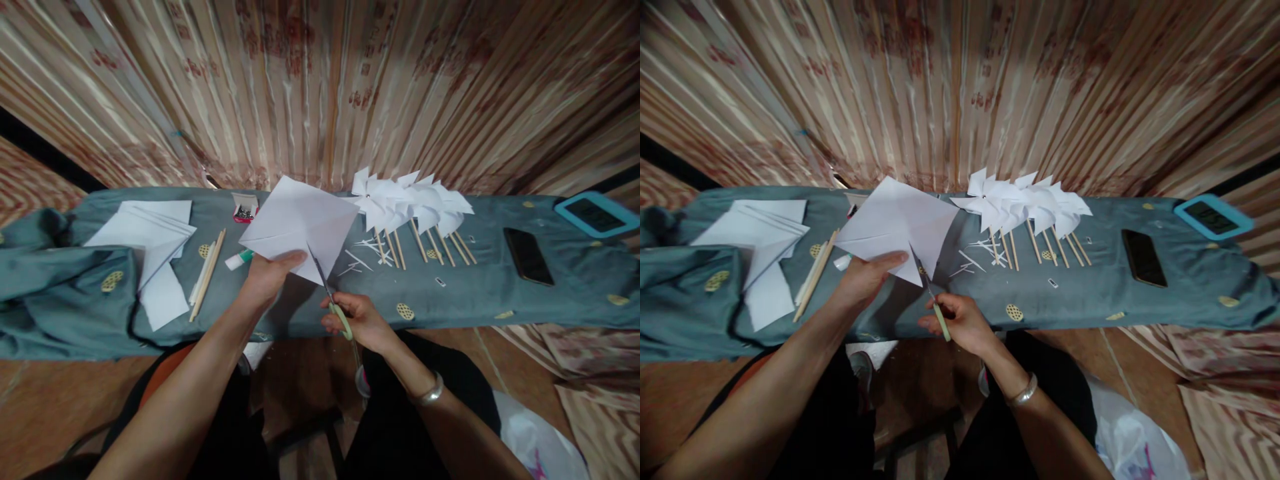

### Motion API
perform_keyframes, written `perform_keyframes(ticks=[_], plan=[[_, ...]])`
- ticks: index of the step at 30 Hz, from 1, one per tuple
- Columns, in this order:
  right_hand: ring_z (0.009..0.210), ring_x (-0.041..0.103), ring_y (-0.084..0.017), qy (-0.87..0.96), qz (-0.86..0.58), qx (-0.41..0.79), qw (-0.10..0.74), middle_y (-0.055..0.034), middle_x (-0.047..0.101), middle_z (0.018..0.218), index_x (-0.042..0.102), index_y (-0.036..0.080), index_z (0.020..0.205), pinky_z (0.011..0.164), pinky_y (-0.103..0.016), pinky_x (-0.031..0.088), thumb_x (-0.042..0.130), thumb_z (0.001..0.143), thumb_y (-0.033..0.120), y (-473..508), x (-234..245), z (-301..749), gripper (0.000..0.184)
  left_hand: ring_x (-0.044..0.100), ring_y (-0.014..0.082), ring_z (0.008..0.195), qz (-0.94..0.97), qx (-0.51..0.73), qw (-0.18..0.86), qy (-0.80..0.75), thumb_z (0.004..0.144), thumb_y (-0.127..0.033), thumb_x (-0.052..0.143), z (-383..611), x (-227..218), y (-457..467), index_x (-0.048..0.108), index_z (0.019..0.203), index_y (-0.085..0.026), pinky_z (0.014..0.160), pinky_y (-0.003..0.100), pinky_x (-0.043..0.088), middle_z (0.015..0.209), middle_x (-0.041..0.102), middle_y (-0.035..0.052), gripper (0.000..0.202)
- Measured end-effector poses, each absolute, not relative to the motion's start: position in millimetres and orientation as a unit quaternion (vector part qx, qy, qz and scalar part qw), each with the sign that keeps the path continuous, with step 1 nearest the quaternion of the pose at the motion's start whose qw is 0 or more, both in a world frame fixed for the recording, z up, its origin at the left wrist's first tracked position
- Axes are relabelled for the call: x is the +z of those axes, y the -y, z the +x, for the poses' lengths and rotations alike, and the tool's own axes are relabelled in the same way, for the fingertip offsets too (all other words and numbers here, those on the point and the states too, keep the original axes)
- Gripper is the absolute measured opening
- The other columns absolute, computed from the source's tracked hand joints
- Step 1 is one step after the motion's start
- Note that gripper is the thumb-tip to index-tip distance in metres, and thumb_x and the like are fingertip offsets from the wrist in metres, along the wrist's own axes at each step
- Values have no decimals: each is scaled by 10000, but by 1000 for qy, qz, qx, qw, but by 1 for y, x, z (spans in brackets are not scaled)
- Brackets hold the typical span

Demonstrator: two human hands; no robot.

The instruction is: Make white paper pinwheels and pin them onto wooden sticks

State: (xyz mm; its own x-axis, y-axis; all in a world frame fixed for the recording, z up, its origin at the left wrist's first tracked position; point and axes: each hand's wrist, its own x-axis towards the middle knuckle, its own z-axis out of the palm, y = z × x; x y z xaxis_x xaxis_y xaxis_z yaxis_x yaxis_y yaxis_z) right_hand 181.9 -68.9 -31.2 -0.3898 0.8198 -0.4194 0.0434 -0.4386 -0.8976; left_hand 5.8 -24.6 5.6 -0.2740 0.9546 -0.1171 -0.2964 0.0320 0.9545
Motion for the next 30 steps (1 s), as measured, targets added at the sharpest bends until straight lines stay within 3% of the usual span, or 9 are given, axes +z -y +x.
perform_keyframes(ticks=[6,13,17,21,26,30], plan=[[469,543,-85,464,-474,703,256,61,612,537,652,179,786,457,-207,421,875,523,387,68,-31,192,402,662,232,825,341,630,488,-498,514,-230,800,-10,3,25,657,1052,-169,796,354,524,872,724,51,559],[461,531,-94,487,-477,659,317,37,627,548,659,186,801,472,-232,415,835,570,492,55,-27,207,422,675,276,929,363,606,463,-536,538,-244,798,-22,1,30,629,1124,-172,892,413,524,927,734,76,615],[496,548,-114,457,-491,616,413,0,670,608,675,187,855,493,-254,410,791,583,601,40,-25,216,509,674,296,925,380,546,465,-585,506,-257,797,-23,4,36,638,1061,-180,872,431,537,934,739,80,583],[565,570,-132,427,-476,605,475,-38,704,704,687,179,921,514,-260,390,732,599,699,26,-22,220,613,674,294,885,402,484,477,-614,502,-229,781,-20,1,42,657,908,-191,842,430,541,873,736,64,426],[599,556,-157,428,-471,608,475,-15,660,679,706,196,912,559,-289,413,769,554,690,13,-19,217,614,676,263,802,400,489,508,-585,476,-154,802,-17,-12,46,683,766,-187,795,375,541,799,730,52,315],[618,550,-152,447,-465,614,455,18,639,655,725,220,857,595,-283,423,831,522,600,7,-20,213,518,664,239,732,447,460,514,-569,487,-123,789,-20,-22,49,716,758,-174,693,319,538,766,731,55,285]])
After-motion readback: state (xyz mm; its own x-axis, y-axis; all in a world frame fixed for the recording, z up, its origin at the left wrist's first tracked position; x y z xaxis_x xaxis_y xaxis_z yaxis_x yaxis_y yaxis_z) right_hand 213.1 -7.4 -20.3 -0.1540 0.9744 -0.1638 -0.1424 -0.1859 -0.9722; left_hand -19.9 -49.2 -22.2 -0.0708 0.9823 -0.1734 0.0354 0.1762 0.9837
